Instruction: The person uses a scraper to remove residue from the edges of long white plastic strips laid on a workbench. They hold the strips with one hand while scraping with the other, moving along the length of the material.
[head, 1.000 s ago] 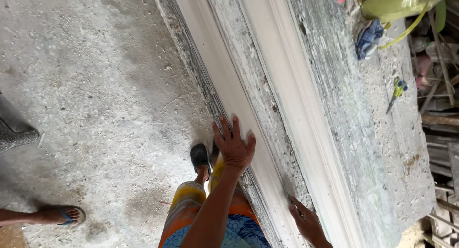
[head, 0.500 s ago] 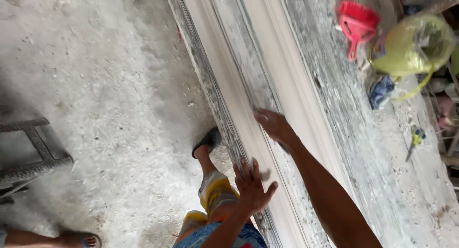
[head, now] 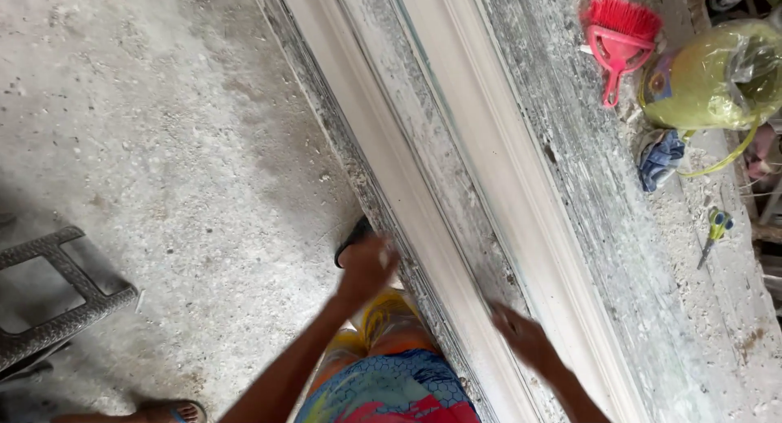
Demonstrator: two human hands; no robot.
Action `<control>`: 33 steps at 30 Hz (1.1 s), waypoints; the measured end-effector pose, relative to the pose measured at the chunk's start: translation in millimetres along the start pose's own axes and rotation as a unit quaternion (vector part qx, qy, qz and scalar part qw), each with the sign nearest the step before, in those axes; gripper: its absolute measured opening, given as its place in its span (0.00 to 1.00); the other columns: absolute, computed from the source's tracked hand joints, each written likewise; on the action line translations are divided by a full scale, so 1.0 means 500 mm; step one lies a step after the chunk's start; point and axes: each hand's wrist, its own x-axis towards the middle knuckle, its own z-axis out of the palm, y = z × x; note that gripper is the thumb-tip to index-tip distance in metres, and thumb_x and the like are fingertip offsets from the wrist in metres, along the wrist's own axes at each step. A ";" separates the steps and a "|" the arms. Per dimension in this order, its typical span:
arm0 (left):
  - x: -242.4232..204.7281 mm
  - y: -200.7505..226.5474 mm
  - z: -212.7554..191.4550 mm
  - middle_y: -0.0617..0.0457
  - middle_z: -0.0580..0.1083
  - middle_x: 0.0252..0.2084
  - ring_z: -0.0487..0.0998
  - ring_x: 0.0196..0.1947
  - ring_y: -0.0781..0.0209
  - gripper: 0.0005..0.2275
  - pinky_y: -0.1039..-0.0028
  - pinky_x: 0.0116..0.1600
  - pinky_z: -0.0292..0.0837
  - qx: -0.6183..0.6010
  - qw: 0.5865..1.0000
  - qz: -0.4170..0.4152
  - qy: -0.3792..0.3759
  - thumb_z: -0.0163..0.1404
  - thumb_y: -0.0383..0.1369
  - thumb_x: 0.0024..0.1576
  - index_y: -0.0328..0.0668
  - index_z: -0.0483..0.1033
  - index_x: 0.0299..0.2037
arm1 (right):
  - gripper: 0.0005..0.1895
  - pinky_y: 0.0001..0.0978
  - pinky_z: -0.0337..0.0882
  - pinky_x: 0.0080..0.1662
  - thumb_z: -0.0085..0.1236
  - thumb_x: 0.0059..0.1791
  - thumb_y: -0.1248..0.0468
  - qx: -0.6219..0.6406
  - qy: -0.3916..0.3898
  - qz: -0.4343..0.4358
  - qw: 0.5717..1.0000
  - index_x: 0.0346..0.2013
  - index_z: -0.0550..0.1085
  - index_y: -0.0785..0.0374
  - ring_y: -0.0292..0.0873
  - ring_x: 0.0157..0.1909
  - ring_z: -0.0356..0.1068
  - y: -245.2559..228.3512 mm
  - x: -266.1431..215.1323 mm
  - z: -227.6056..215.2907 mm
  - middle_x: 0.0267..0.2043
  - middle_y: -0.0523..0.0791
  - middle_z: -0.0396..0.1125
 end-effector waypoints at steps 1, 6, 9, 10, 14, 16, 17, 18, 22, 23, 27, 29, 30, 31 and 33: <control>0.075 -0.016 -0.055 0.38 0.76 0.47 0.76 0.53 0.41 0.14 0.54 0.61 0.68 -0.002 1.000 0.000 -0.002 0.50 0.37 0.63 0.35 0.73 0.52 | 0.35 0.64 0.58 0.70 0.34 0.51 0.33 0.000 0.000 0.003 1.000 0.72 0.60 0.33 0.59 0.72 0.59 0.000 0.003 -0.001 0.71 0.49 0.61; 0.357 -0.043 -0.263 0.32 0.25 0.77 0.32 0.77 0.27 0.50 0.38 0.75 0.40 -0.024 0.964 -0.232 0.124 0.57 0.52 0.57 0.40 0.31 0.77 | 0.33 0.61 0.64 0.64 0.38 0.51 0.37 0.077 -0.005 0.024 0.997 0.70 0.63 0.35 0.54 0.65 0.62 -0.206 0.005 -0.048 0.73 0.49 0.56; 0.456 -0.068 -0.248 0.36 0.13 0.76 0.23 0.77 0.23 0.51 0.34 0.75 0.36 -0.109 0.956 -0.268 0.046 0.53 0.59 0.60 0.52 0.22 0.77 | 0.32 0.45 0.65 0.63 0.34 0.54 0.37 -0.005 -0.019 -0.013 1.000 0.73 0.59 0.32 0.35 0.18 0.64 -0.432 0.066 -0.132 0.66 0.52 0.67; 0.458 -0.047 -0.252 0.36 0.13 0.76 0.23 0.77 0.23 0.51 0.34 0.75 0.36 -0.108 0.956 -0.268 0.042 0.53 0.59 0.60 0.52 0.22 0.77 | 0.32 0.45 0.65 0.63 0.34 0.54 0.37 -0.002 -0.020 -0.011 1.000 0.73 0.59 0.32 0.35 0.18 0.64 -0.485 0.103 -0.150 0.66 0.52 0.67; 0.475 -0.033 -0.257 0.40 0.05 0.71 0.16 0.73 0.17 0.56 0.29 0.70 0.41 -0.104 0.937 -0.334 -0.016 0.53 0.60 0.57 0.56 0.10 0.73 | 0.33 0.31 0.67 0.21 0.39 0.55 0.40 0.044 -0.003 -0.117 0.992 0.70 0.64 0.52 0.35 0.16 0.56 -0.700 0.243 -0.224 0.50 0.60 0.70; 0.471 -0.048 -0.251 0.40 0.03 0.70 0.15 0.72 0.17 0.56 0.29 0.71 0.41 -0.102 0.938 -0.331 -0.031 0.52 0.61 0.58 0.56 0.09 0.72 | 0.34 0.31 0.66 0.21 0.40 0.57 0.39 0.051 0.004 -0.138 0.989 0.71 0.65 0.54 0.36 0.16 0.57 -0.765 0.280 -0.241 0.44 0.68 0.69; 0.470 -0.050 -0.251 0.40 0.03 0.70 0.15 0.72 0.17 0.56 0.29 0.70 0.44 -0.107 0.937 -0.330 -0.033 0.52 0.61 0.57 0.56 0.09 0.72 | 0.35 0.30 0.68 0.22 0.39 0.57 0.38 0.041 0.008 -0.133 0.990 0.71 0.64 0.56 0.35 0.18 0.60 -0.779 0.289 -0.246 0.46 0.66 0.70; 0.470 -0.050 -0.249 0.40 0.03 0.70 0.14 0.72 0.17 0.57 0.30 0.70 0.47 -0.113 0.938 -0.327 -0.037 0.53 0.60 0.56 0.56 0.09 0.72 | 0.37 0.30 0.70 0.23 0.39 0.57 0.37 0.031 0.014 -0.127 0.991 0.71 0.64 0.57 0.34 0.19 0.63 -0.794 0.297 -0.252 0.49 0.65 0.70; 0.472 -0.059 -0.244 0.41 0.03 0.70 0.12 0.72 0.19 0.58 0.31 0.70 0.45 -0.131 0.939 -0.319 -0.013 0.56 0.59 0.54 0.57 0.08 0.71 | 0.34 0.43 0.71 0.39 0.36 0.56 0.38 0.033 0.018 -0.187 0.982 0.70 0.65 0.51 0.43 0.34 0.66 -0.597 0.226 -0.193 0.63 0.52 0.68; 0.473 -0.053 -0.253 0.40 0.04 0.70 0.13 0.72 0.19 0.59 0.30 0.70 0.45 -0.123 0.938 -0.323 -0.016 0.57 0.58 0.54 0.56 0.08 0.71 | 0.34 0.45 0.73 0.47 0.33 0.55 0.37 -0.012 0.024 -0.170 0.985 0.72 0.63 0.44 0.43 0.37 0.71 -0.518 0.201 -0.162 0.61 0.51 0.69; 0.471 -0.059 -0.248 0.38 0.04 0.70 0.12 0.72 0.17 0.59 0.28 0.69 0.44 -0.116 0.942 -0.313 -0.024 0.57 0.57 0.55 0.55 0.07 0.70 | 0.34 0.40 0.84 0.39 0.33 0.52 0.37 -0.028 0.025 -0.014 0.999 0.71 0.60 0.41 0.37 0.17 0.66 -0.102 0.054 -0.004 0.40 0.51 0.76; 0.472 -0.066 -0.239 0.37 0.03 0.69 0.11 0.71 0.16 0.59 0.27 0.69 0.41 -0.123 0.943 -0.308 -0.022 0.57 0.57 0.56 0.54 0.07 0.70 | 0.32 0.40 0.80 0.38 0.39 0.55 0.37 -0.013 0.092 -0.096 0.991 0.68 0.64 0.49 0.36 0.25 0.70 0.077 0.007 0.066 0.39 0.53 0.76; 0.471 -0.072 -0.235 0.37 0.02 0.69 0.10 0.70 0.15 0.59 0.27 0.70 0.38 -0.129 0.944 -0.303 -0.024 0.57 0.57 0.56 0.54 0.06 0.71 | 0.32 0.41 0.76 0.36 0.45 0.58 0.38 0.005 0.156 -0.176 0.972 0.66 0.69 0.58 0.35 0.33 0.74 0.160 -0.029 0.090 0.38 0.55 0.77; 0.474 -0.062 -0.246 0.37 0.02 0.69 0.10 0.70 0.15 0.59 0.27 0.70 0.38 -0.128 0.944 -0.303 -0.021 0.57 0.57 0.56 0.54 0.06 0.71 | 0.32 0.41 0.76 0.36 0.45 0.58 0.38 0.004 0.156 -0.179 0.971 0.66 0.69 0.58 0.35 0.33 0.74 0.110 -0.020 0.069 0.38 0.55 0.77; 0.476 -0.040 -0.266 0.38 0.03 0.70 0.10 0.70 0.15 0.58 0.26 0.70 0.37 -0.151 0.926 -0.343 -0.053 0.55 0.58 0.54 0.57 0.07 0.72 | 0.35 0.42 0.73 0.32 0.42 0.51 0.38 -0.007 0.033 0.050 0.998 0.70 0.65 0.46 0.41 0.21 0.66 0.009 -0.014 0.035 0.27 0.53 0.75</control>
